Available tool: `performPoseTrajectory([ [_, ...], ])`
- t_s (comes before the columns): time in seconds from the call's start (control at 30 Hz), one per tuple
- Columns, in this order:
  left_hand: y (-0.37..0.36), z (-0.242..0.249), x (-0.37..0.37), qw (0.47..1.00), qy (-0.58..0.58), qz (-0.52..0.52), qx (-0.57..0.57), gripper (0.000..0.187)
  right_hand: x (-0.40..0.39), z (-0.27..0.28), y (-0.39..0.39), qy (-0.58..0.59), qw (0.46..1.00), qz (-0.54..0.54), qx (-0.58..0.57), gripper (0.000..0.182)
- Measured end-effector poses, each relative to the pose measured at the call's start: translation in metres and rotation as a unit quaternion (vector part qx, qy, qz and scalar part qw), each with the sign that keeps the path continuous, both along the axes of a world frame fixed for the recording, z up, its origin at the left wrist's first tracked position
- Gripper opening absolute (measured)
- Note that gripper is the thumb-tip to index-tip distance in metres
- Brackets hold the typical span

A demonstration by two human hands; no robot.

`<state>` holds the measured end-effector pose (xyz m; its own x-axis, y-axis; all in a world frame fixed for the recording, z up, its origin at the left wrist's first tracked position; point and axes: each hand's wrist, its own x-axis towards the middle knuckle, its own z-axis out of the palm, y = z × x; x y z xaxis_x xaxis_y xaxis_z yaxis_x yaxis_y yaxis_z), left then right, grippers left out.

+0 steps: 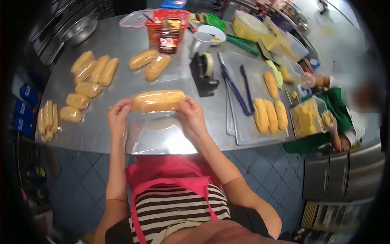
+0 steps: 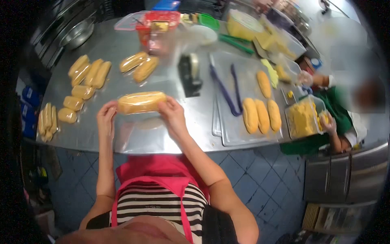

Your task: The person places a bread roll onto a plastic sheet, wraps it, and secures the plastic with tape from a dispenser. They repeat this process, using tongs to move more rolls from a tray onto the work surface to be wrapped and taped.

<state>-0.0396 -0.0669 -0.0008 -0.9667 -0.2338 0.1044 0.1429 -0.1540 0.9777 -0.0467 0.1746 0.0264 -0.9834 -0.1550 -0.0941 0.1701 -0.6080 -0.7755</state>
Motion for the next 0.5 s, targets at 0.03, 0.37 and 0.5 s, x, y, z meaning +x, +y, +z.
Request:
performPoseTrajectory([
  [0.03, -0.002, 0.002, 0.001, 0.991, -0.014, -0.044, 0.129, 0.024, -0.001, -0.001, 0.000, -0.008, 1.000, 0.001, -0.004, 0.033],
  [0.37, 0.017, 0.016, 0.019, 0.779, 0.040, -0.229, 0.582, 0.028, 0.001, -0.012, -0.014, -0.054, 0.987, 0.095, -0.116, 0.022],
  [0.5, 0.023, 0.022, 0.018, 0.796, 0.030, -0.206, 0.568, 0.028, -0.001, -0.004, -0.017, -0.055, 0.989, 0.092, -0.104, 0.021],
])
